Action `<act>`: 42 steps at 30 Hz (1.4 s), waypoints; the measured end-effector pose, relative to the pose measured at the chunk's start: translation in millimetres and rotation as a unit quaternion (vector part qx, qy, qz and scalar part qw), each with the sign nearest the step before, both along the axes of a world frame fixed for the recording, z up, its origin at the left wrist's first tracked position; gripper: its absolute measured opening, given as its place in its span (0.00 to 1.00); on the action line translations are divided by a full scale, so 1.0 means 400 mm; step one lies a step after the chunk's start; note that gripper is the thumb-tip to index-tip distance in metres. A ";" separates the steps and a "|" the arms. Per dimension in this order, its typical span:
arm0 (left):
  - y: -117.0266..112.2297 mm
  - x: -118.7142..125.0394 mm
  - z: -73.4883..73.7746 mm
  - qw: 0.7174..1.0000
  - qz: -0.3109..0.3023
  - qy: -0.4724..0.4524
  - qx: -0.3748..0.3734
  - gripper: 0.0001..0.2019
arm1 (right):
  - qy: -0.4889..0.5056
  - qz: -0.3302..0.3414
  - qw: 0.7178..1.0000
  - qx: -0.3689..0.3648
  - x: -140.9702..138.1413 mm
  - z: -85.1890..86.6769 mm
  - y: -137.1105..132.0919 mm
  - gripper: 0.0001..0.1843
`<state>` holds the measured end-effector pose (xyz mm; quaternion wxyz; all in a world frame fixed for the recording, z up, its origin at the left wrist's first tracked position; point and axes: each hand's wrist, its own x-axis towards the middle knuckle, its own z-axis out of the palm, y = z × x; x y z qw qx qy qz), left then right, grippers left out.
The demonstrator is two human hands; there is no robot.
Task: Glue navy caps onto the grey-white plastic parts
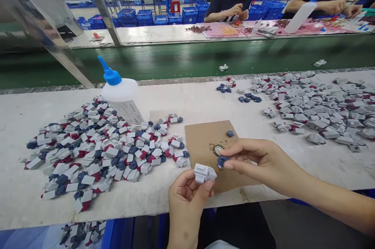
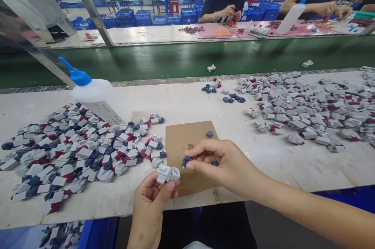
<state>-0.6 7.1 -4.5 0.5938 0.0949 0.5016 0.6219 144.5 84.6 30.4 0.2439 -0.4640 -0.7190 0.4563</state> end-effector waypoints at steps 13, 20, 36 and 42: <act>-0.012 -0.007 0.005 0.999 -0.025 0.019 0.021 0.06 | 0.033 0.055 0.995 0.075 -0.016 0.014 -0.023 0.03; -0.020 -0.036 -0.011 0.985 -0.107 0.123 0.050 0.03 | 0.063 0.125 0.990 -0.017 -0.016 -0.003 -0.025 0.03; 0.060 -0.124 -0.074 0.803 0.064 0.584 0.102 0.16 | -0.006 0.197 0.980 0.006 -0.131 -0.031 0.229 0.19; 0.121 -0.154 -0.137 0.611 0.131 0.776 0.083 0.15 | -0.267 -0.136 0.924 0.236 -0.128 -0.070 0.739 0.24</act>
